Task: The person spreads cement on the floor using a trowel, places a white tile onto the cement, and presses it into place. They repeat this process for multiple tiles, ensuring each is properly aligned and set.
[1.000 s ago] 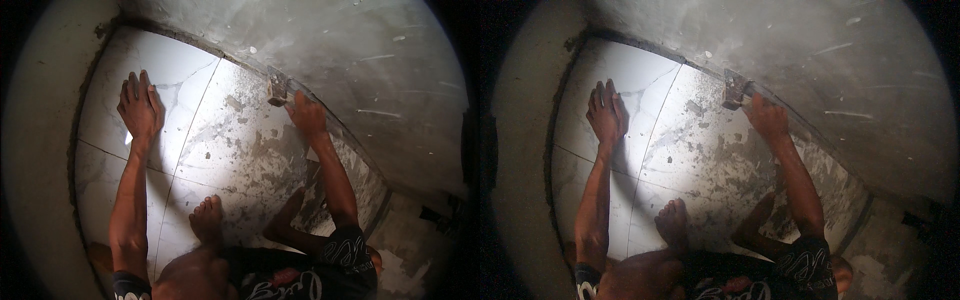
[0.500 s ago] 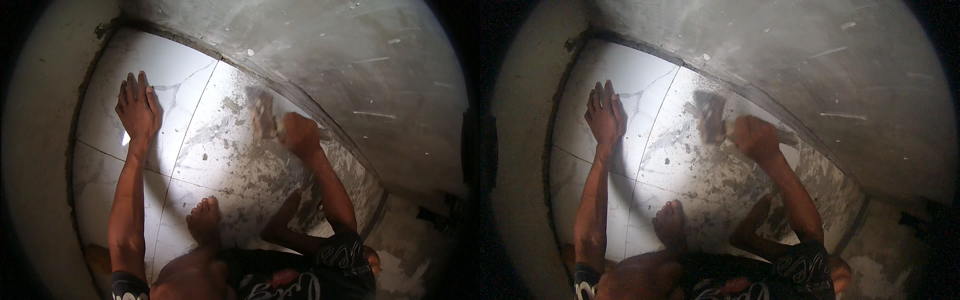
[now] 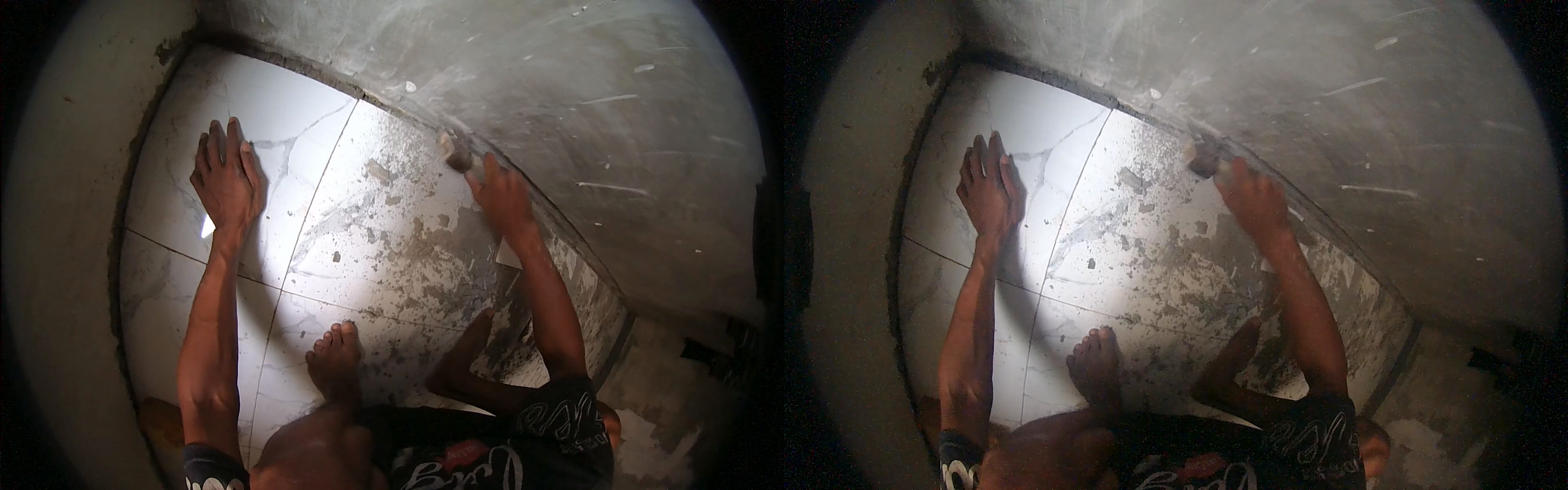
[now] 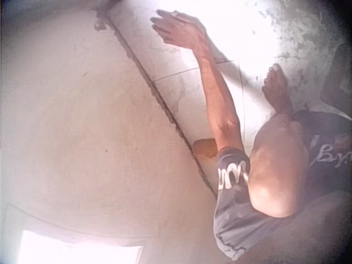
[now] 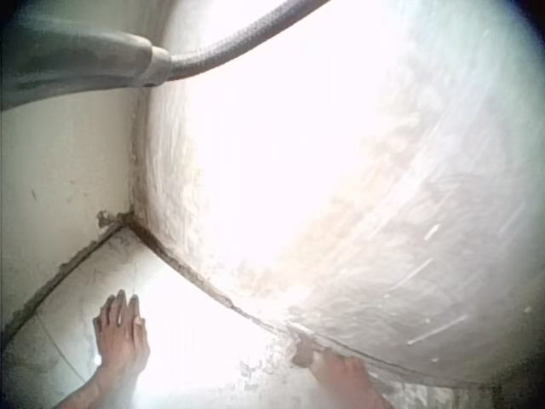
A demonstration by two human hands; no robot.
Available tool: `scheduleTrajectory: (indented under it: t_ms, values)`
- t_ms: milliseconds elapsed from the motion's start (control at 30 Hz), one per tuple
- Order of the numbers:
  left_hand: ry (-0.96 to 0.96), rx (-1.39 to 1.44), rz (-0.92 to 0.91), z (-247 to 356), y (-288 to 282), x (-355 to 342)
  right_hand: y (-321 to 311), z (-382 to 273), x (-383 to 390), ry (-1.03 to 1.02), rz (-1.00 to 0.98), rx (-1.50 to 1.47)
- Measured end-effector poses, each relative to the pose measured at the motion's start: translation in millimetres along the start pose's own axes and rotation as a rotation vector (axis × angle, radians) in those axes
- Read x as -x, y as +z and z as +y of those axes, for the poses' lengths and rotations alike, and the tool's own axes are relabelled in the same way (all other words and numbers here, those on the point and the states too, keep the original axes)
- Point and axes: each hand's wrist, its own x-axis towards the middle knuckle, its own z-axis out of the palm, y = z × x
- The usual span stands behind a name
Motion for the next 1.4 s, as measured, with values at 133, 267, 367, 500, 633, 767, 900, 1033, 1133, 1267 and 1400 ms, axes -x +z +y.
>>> scheduleTrajectory:
  t_ms: [133, 267, 367, 500, 633, 767, 900, 1033, 1133, 1267, 1400]
  values:
    - [0.009, -0.017, 0.035, -2.8, 2.2, 2.3, -4.6, -15.8, 0.1, -0.038, -0.008, 0.066]
    - [-0.001, -0.025, 0.006, -1.9, -2.1, 1.1, 1.2, -10.5, 14.8, -0.282, 0.268, 0.028]
    - [0.018, 0.005, 0.015, 4.7, -1.5, -0.6, 3.9, 7.2, 14.1, 0.037, -0.012, 0.1]
    - [0.011, -0.031, 0.025, -3.5, -0.9, 0.8, 0.2, -17.8, 10.3, -0.051, 0.032, -0.008]
    - [0.03, -0.017, 0.031, -3.5, -5.0, -1.0, 9.8, -2.3, 4.2, -0.161, 0.193, -0.05]
    - [0.006, 0.021, 0.03, 3.7, -5.0, -1.8, 11.2, -2.3, 2.1, 0.017, -0.003, -0.004]
    - [0.018, 0.07, 0.017, 6.6, -11.2, -0.8, -7.4, -38.4, 18.6, 0.05, -0.156, -0.267]
    - [0.053, 0.019, 0.044, 5.1, -10.3, 3.3, -33.5, -61.9, 22.7, 0.34, -0.214, -0.657]
    - [0.018, 0.037, -0.02, 18.0, -20.9, 1.0, -23.5, -48.2, 33.7, 0.166, 0.008, -0.542]
    - [0.001, 0.004, -0.024, 13.6, -20.0, 0.5, -22.5, -31.4, 33.5, 0.077, -0.034, -0.202]
    - [0.004, 0.032, -0.027, 16.2, -16.0, -1.6, -8.3, -26.5, 25.0, -0.041, 0.143, -0.078]
